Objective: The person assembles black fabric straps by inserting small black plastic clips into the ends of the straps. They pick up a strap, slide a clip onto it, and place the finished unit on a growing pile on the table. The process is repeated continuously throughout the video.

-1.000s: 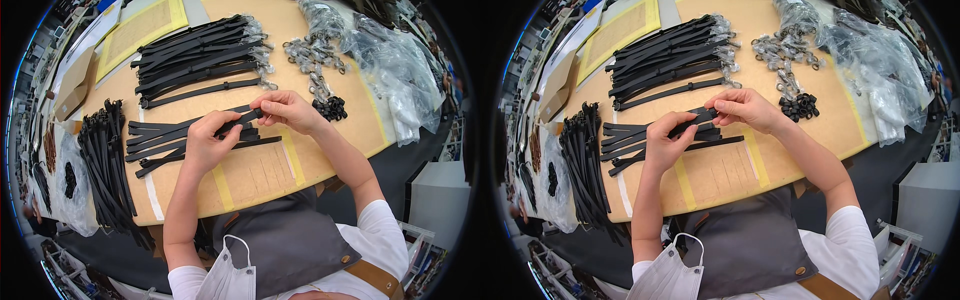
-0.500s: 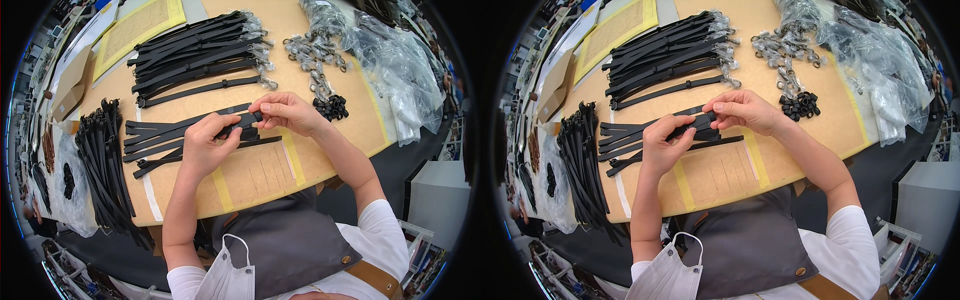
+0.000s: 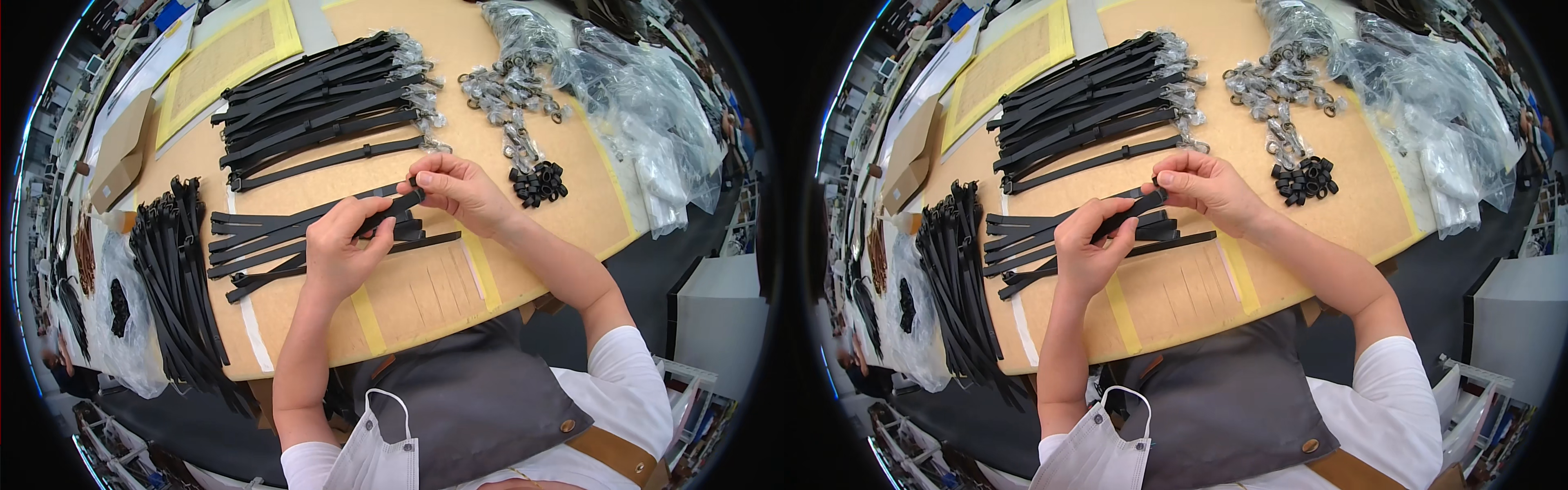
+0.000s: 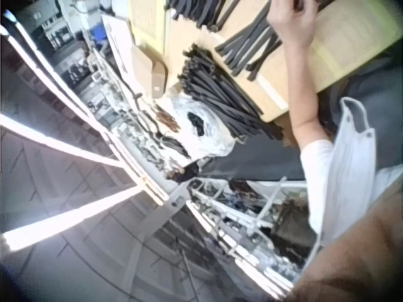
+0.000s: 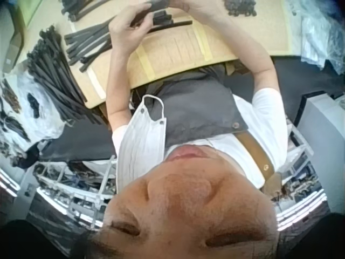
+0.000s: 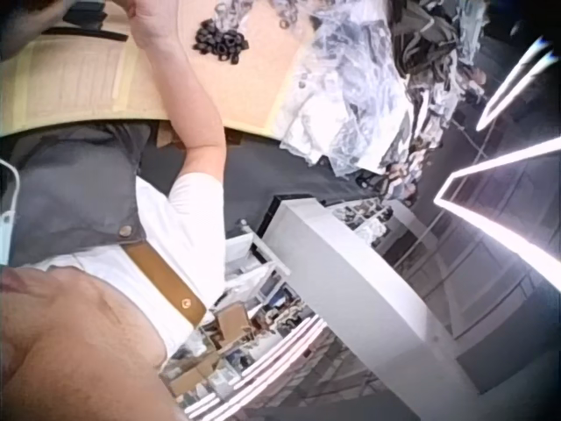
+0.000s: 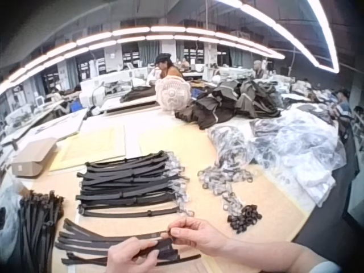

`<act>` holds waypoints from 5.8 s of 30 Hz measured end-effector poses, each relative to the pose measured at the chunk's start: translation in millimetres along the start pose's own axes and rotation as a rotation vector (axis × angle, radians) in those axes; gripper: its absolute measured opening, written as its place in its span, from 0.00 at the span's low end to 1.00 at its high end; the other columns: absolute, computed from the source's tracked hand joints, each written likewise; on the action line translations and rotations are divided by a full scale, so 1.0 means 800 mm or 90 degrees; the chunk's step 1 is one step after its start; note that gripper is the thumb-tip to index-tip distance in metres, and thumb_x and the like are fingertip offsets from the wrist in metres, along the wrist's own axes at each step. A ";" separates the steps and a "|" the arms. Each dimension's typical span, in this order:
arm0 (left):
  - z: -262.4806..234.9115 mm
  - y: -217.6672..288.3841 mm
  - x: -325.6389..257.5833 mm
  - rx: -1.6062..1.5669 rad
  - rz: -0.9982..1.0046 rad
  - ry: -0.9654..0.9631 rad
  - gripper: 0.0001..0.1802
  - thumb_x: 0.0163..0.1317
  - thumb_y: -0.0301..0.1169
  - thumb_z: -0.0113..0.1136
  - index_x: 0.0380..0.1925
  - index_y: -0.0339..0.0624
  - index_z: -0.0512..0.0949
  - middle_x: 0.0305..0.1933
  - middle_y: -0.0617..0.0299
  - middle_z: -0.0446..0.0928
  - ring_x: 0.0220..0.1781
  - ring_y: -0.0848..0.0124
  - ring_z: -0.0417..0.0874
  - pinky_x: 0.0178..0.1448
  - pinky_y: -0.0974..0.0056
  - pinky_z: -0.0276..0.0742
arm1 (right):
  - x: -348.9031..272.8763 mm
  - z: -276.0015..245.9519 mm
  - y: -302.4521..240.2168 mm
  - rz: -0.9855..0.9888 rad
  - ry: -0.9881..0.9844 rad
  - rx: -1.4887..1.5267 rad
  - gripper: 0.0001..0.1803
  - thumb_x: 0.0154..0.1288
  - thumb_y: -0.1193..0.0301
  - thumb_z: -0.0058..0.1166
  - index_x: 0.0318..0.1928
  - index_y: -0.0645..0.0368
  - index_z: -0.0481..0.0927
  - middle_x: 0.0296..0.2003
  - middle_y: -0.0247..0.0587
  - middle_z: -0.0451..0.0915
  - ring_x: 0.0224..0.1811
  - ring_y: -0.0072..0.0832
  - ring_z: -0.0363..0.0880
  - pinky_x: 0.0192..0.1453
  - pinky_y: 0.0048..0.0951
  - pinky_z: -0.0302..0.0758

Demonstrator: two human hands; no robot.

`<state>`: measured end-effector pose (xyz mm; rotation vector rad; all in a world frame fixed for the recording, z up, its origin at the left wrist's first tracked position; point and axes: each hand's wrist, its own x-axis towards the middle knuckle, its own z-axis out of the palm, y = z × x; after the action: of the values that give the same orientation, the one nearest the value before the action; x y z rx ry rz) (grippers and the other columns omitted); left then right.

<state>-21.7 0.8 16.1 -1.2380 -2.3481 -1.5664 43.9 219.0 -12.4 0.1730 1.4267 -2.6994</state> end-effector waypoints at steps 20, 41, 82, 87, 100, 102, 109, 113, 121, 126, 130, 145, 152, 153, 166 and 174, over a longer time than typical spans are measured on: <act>0.029 -0.012 -0.007 0.029 0.024 0.038 0.15 0.59 0.21 0.73 0.47 0.35 0.83 0.31 0.58 0.80 0.26 0.72 0.77 0.29 0.68 0.73 | -0.007 0.002 0.027 0.045 0.024 0.140 0.19 0.68 0.74 0.66 0.54 0.50 0.72 0.42 0.27 0.82 0.46 0.16 0.83 0.50 0.21 0.80; 0.006 -0.002 -0.003 -0.038 -0.090 -0.100 0.14 0.59 0.19 0.64 0.46 0.33 0.80 0.40 0.62 0.81 0.33 0.80 0.75 0.39 0.73 0.71 | 0.005 -0.097 -0.085 -0.136 0.330 -0.657 0.11 0.62 0.69 0.60 0.42 0.62 0.82 0.32 0.36 0.85 0.35 0.27 0.87 0.39 0.29 0.82; 0.011 -0.008 -0.013 -0.506 -0.218 -0.020 0.14 0.65 0.22 0.67 0.49 0.36 0.76 0.41 0.67 0.80 0.40 0.84 0.77 0.42 0.77 0.72 | -0.003 -0.012 -0.002 -0.394 -0.174 -0.521 0.14 0.57 0.83 0.60 0.43 0.57 0.81 0.50 0.42 0.84 0.64 0.37 0.77 0.64 0.39 0.75; -0.001 0.007 -0.013 -0.351 -0.219 -0.074 0.14 0.62 0.20 0.67 0.47 0.35 0.78 0.41 0.65 0.81 0.41 0.82 0.79 0.43 0.75 0.74 | -0.004 -0.005 -0.009 -0.105 -0.146 -0.102 0.05 0.71 0.73 0.60 0.45 0.58 0.81 0.57 0.46 0.82 0.74 0.43 0.68 0.77 0.49 0.63; 0.001 0.024 -0.013 -0.177 -0.078 -0.053 0.11 0.52 0.18 0.70 0.37 0.36 0.85 0.32 0.65 0.84 0.29 0.81 0.79 0.31 0.74 0.74 | -0.005 -0.017 0.017 0.062 -0.289 0.056 0.15 0.70 0.67 0.66 0.52 0.58 0.79 0.50 0.35 0.83 0.54 0.22 0.81 0.60 0.28 0.77; 0.000 0.023 -0.014 -0.144 -0.067 -0.059 0.12 0.52 0.20 0.71 0.38 0.38 0.86 0.35 0.61 0.86 0.31 0.75 0.85 0.32 0.72 0.81 | -0.008 -0.011 0.014 0.081 -0.279 0.050 0.16 0.70 0.66 0.66 0.52 0.58 0.79 0.49 0.35 0.83 0.51 0.21 0.82 0.57 0.27 0.79; 0.007 0.022 -0.018 -0.053 -0.030 -0.094 0.11 0.51 0.19 0.71 0.37 0.37 0.85 0.31 0.62 0.84 0.29 0.76 0.83 0.29 0.71 0.78 | -0.020 0.011 -0.012 0.210 -0.183 -0.160 0.13 0.68 0.65 0.67 0.45 0.62 0.83 0.36 0.33 0.85 0.35 0.18 0.82 0.43 0.22 0.79; 0.015 0.017 -0.020 -0.014 0.000 -0.110 0.12 0.53 0.22 0.71 0.38 0.39 0.83 0.33 0.59 0.84 0.30 0.68 0.87 0.30 0.67 0.82 | -0.023 0.015 -0.002 0.144 -0.139 -0.295 0.11 0.67 0.66 0.66 0.39 0.61 0.84 0.31 0.31 0.83 0.32 0.15 0.79 0.38 0.19 0.75; 0.007 0.011 -0.013 -0.065 -0.069 -0.149 0.12 0.50 0.21 0.71 0.32 0.37 0.77 0.25 0.64 0.77 0.24 0.79 0.77 0.27 0.72 0.72 | -0.022 0.013 -0.016 0.241 -0.131 -0.205 0.14 0.67 0.61 0.69 0.35 0.59 0.83 0.27 0.27 0.79 0.28 0.13 0.73 0.34 0.19 0.71; 0.005 0.008 -0.013 -0.069 -0.083 -0.182 0.12 0.51 0.22 0.69 0.34 0.37 0.76 0.27 0.57 0.80 0.26 0.69 0.83 0.30 0.65 0.78 | -0.023 0.012 -0.016 0.248 -0.138 -0.199 0.15 0.66 0.60 0.70 0.34 0.58 0.83 0.25 0.27 0.78 0.25 0.13 0.71 0.32 0.19 0.69; 0.014 0.003 -0.018 -0.106 -0.063 -0.134 0.10 0.50 0.21 0.70 0.32 0.37 0.78 0.24 0.65 0.76 0.24 0.81 0.74 0.27 0.73 0.69 | -0.023 0.013 -0.014 0.247 -0.129 -0.209 0.15 0.66 0.60 0.71 0.33 0.57 0.83 0.25 0.25 0.77 0.24 0.13 0.69 0.29 0.18 0.66; 0.014 0.008 -0.017 -0.094 -0.063 -0.136 0.10 0.50 0.21 0.68 0.32 0.37 0.78 0.24 0.65 0.76 0.24 0.80 0.74 0.28 0.72 0.71 | -0.026 0.018 -0.015 0.236 -0.123 -0.199 0.15 0.66 0.61 0.71 0.32 0.57 0.82 0.25 0.24 0.76 0.24 0.12 0.67 0.28 0.17 0.63; 0.014 0.009 -0.017 -0.094 -0.071 -0.144 0.10 0.49 0.21 0.68 0.31 0.37 0.78 0.25 0.64 0.77 0.24 0.78 0.75 0.28 0.71 0.72 | -0.025 0.016 -0.012 0.234 -0.125 -0.204 0.15 0.66 0.61 0.71 0.32 0.57 0.81 0.24 0.25 0.76 0.24 0.12 0.68 0.27 0.17 0.63; 0.014 0.009 -0.017 -0.092 -0.071 -0.146 0.10 0.49 0.21 0.68 0.31 0.37 0.78 0.25 0.64 0.77 0.24 0.78 0.75 0.29 0.71 0.72 | -0.026 0.016 -0.012 0.233 -0.127 -0.204 0.15 0.66 0.61 0.71 0.32 0.58 0.81 0.24 0.25 0.76 0.24 0.12 0.68 0.27 0.17 0.63; 0.016 0.015 -0.019 -0.152 -0.055 -0.158 0.17 0.50 0.18 0.68 0.42 0.36 0.79 0.37 0.63 0.83 0.35 0.77 0.82 0.42 0.72 0.80 | -0.029 0.022 -0.004 0.217 -0.124 -0.232 0.08 0.67 0.68 0.64 0.34 0.59 0.81 0.27 0.24 0.76 0.25 0.11 0.69 0.29 0.17 0.67; 0.006 0.010 -0.017 -0.240 -0.076 -0.197 0.22 0.51 0.16 0.65 0.49 0.33 0.76 0.40 0.62 0.82 0.39 0.80 0.80 0.43 0.74 0.78 | -0.032 0.024 0.018 0.104 -0.149 -0.186 0.10 0.70 0.67 0.62 0.40 0.61 0.81 0.31 0.29 0.79 0.32 0.14 0.73 0.37 0.21 0.72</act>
<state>-5.4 -2.1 13.6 -1.5375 -2.4142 -2.0665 69.7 195.5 -10.3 -0.0444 1.6289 -2.2645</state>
